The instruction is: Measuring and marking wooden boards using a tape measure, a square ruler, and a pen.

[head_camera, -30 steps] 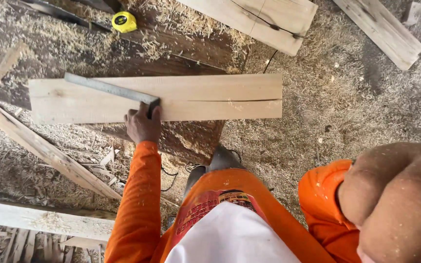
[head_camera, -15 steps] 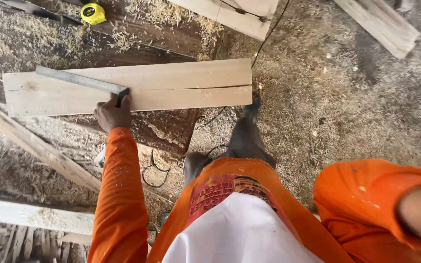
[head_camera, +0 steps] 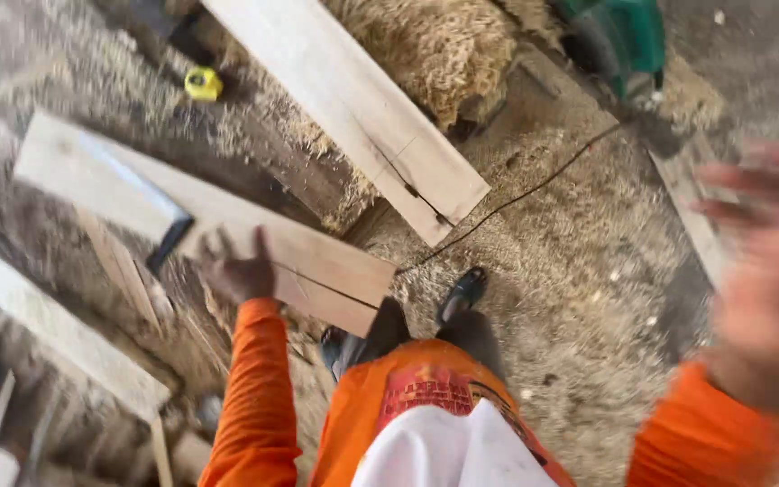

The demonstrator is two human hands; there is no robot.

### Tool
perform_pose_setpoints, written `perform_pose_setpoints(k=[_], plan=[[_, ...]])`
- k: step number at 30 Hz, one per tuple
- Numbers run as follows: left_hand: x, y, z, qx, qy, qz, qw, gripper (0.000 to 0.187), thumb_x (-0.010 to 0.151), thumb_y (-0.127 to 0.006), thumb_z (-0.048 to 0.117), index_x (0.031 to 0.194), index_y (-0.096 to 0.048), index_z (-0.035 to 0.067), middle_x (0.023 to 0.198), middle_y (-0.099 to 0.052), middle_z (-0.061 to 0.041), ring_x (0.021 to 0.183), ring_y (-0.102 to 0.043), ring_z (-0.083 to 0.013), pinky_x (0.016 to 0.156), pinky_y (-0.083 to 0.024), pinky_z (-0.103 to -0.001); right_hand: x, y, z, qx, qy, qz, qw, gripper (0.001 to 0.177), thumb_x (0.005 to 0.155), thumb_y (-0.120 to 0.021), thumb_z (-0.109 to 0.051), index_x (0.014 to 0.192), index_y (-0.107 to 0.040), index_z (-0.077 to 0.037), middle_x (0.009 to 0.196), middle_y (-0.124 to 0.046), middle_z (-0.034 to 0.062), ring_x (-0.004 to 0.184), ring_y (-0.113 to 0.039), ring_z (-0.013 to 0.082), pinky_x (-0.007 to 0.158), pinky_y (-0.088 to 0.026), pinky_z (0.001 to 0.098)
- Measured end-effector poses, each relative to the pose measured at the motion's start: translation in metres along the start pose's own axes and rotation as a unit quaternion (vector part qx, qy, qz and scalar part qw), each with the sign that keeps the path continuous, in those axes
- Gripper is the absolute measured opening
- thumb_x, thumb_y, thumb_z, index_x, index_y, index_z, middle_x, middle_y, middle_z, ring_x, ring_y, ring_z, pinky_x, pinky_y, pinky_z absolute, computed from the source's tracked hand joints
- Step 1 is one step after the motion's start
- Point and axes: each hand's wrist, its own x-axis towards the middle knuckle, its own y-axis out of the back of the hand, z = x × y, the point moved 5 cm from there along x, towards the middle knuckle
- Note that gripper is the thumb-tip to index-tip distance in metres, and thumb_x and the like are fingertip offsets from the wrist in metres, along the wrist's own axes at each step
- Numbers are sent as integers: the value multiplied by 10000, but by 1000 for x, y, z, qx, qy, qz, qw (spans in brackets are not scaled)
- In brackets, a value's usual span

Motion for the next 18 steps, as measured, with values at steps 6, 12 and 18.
perform_pose_setpoints(k=[6, 12, 18], plan=[[-93, -22, 100, 47, 20, -103, 993, 1172, 823, -589, 833, 1624, -279, 34, 1659, -91, -317, 1534, -1, -498, 1195, -5, -652, 10, -78, 349, 7, -292, -116, 949, 622, 773, -841, -622, 979, -598, -88, 931, -605, 82, 766, -446, 251, 651, -411, 429], [-97, -18, 107, 17, 38, -90, 995, 1110, 851, -636, 758, 1630, -288, 49, 1700, -72, -299, 1578, 5, -478, 1238, -2, -646, 17, -143, 361, 87, -304, -34, 948, 537, 902, -871, -468, 1088, -671, -6, 1015, -709, 98, 912, -665, 212, 825, -582, 341], [-88, -8, 111, -13, 65, -69, 995, 993, 801, -716, 688, 1542, -441, 87, 1667, -187, -295, 1553, -107, -477, 1217, -64, -647, 121, -64, 303, 81, -227, 29, 970, 532, 915, -767, -412, 1273, -621, -45, 1183, -695, 57, 1074, -683, 217, 911, -605, 375]])
